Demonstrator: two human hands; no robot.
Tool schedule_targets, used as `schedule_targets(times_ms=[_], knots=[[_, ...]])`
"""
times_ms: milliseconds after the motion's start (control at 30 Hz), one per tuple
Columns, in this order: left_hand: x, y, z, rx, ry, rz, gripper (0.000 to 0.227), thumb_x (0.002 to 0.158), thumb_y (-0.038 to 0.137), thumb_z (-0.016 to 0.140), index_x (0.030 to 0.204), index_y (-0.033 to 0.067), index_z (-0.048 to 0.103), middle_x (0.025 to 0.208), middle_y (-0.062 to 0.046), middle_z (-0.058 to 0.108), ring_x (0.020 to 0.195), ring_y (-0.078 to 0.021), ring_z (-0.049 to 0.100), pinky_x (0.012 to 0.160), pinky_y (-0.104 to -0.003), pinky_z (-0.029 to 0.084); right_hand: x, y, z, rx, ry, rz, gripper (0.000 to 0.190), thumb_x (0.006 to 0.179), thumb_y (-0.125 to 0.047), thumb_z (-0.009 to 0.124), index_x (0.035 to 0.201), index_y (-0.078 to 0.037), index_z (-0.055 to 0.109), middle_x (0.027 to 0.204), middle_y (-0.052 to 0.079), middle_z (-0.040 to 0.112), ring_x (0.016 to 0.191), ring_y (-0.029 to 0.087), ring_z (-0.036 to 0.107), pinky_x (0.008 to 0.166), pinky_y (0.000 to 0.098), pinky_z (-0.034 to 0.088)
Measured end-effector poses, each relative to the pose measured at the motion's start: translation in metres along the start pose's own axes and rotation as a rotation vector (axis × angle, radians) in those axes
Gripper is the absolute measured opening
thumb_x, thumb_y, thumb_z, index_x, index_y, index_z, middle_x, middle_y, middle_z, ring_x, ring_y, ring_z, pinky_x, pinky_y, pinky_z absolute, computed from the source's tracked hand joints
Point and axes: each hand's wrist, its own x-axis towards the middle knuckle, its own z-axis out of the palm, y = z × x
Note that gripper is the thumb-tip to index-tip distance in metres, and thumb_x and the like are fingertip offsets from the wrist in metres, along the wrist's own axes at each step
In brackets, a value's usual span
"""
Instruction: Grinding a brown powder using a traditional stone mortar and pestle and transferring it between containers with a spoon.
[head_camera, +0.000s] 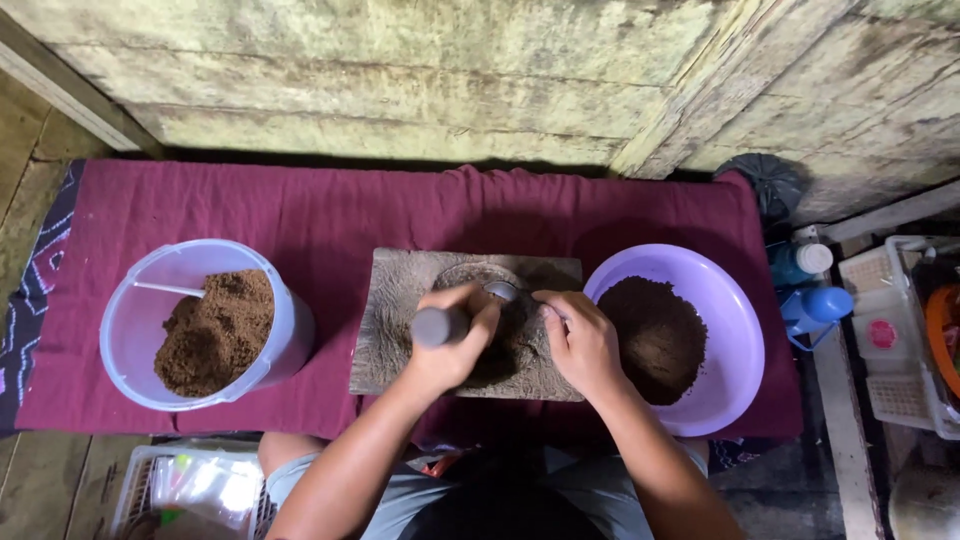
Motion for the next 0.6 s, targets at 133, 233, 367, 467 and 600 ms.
schedule_targets(times_ms=[133, 233, 367, 467, 600], knots=[[-0.008, -0.026, 0.004, 0.063, -0.041, -0.06, 0.024, 0.083, 0.006, 0.065, 0.06, 0.0079, 0.059, 0.054, -0.009, 0.057, 0.057, -0.017, 0.052, 0.062, -0.032, 0.045, -0.002, 0.003, 0.0, -0.014, 0.001, 0.001, 0.017, 0.1, -0.014, 0.061, 0.109, -0.016, 0.076, 0.089, 0.007, 0.073, 0.086, 0.03, 0.073, 0.076, 0.0408, 0.059], [-0.011, -0.014, 0.004, 0.06, 0.023, -0.025, 0.025, 0.082, 0.007, 0.063, 0.058, 0.006, 0.058, 0.048, -0.01, 0.054, 0.053, -0.0153, 0.048, 0.054, -0.033, 0.041, 0.001, 0.002, -0.001, -0.003, -0.001, -0.014, 0.018, 0.1, -0.012, 0.06, 0.109, -0.016, 0.076, 0.089, 0.007, 0.074, 0.084, 0.031, 0.073, 0.075, 0.0408, 0.059], [-0.019, 0.029, -0.001, 0.011, 0.016, 0.079, 0.027, 0.077, 0.0, 0.067, 0.055, 0.0128, 0.058, 0.044, 0.0, 0.05, 0.042, -0.0131, 0.045, 0.049, -0.025, 0.039, -0.002, 0.003, 0.002, 0.025, 0.009, 0.003, 0.016, 0.1, -0.013, 0.063, 0.107, -0.016, 0.077, 0.089, 0.006, 0.075, 0.084, 0.03, 0.073, 0.075, 0.0388, 0.059], [-0.021, 0.006, -0.01, 0.034, 0.037, 0.114, 0.026, 0.077, -0.001, 0.066, 0.056, 0.0126, 0.06, 0.044, 0.0, 0.051, 0.042, -0.014, 0.044, 0.049, -0.026, 0.039, -0.001, 0.004, 0.001, 0.014, 0.0, -0.001, 0.017, 0.099, -0.012, 0.062, 0.108, -0.015, 0.076, 0.089, 0.007, 0.075, 0.084, 0.031, 0.072, 0.075, 0.0404, 0.059], [-0.01, -0.024, -0.013, 0.159, 0.106, -0.029, 0.021, 0.079, 0.004, 0.064, 0.059, 0.004, 0.06, 0.048, -0.013, 0.056, 0.051, -0.0165, 0.048, 0.052, -0.035, 0.04, -0.005, 0.009, 0.004, -0.012, -0.013, 0.006, 0.016, 0.1, -0.015, 0.061, 0.109, -0.015, 0.074, 0.085, 0.008, 0.072, 0.08, 0.032, 0.071, 0.071, 0.0419, 0.058]])
